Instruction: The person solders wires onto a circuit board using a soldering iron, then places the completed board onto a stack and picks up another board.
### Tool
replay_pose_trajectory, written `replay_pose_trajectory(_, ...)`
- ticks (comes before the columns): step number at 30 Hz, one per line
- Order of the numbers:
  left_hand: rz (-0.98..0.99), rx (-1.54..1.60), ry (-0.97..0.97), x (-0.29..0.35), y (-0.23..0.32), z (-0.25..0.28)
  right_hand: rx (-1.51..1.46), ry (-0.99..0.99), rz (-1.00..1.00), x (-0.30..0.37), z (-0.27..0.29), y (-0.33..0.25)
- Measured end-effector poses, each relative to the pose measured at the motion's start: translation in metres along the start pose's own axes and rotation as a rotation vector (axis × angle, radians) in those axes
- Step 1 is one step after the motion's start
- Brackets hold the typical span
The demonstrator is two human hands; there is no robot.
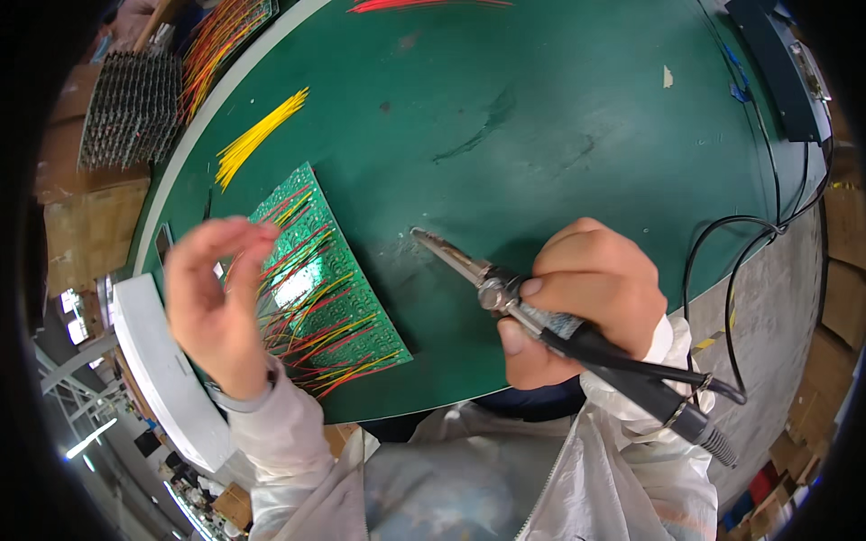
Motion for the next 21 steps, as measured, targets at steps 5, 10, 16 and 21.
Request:
replay_pose_trajectory(5, -0.049, -0.196, -0.114, 0.029, -0.023, 0.003, 0.044, 0.001, -0.002, 0.002, -0.006, 0.002)
replay_pose_trajectory(10, -0.166, -0.303, -0.034, 0.017, -0.01, 0.021, 0.121, -0.018, -0.073, 0.006, -0.003, 0.001)
replay_pose_trajectory(16, -0.08, -0.068, -0.057, -0.039, -0.035, 0.021, 0.136, -0.028, -0.09, 0.007, -0.001, -0.002)
replay_pose_trajectory(21, -0.06, 0.002, -0.427, -0.087, -0.07, -0.026, 0.13, -0.021, -0.082, 0.007, -0.004, 0.0)
Point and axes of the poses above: each hand's wrist, its own x-axis away from the middle knuckle, its own z-axis out of the back of the hand, y = z × x, the point moved 1 cm from there along -x, towards the middle knuckle, and after that the axes turned 10 degrees about -z, right-handed, at the moved point
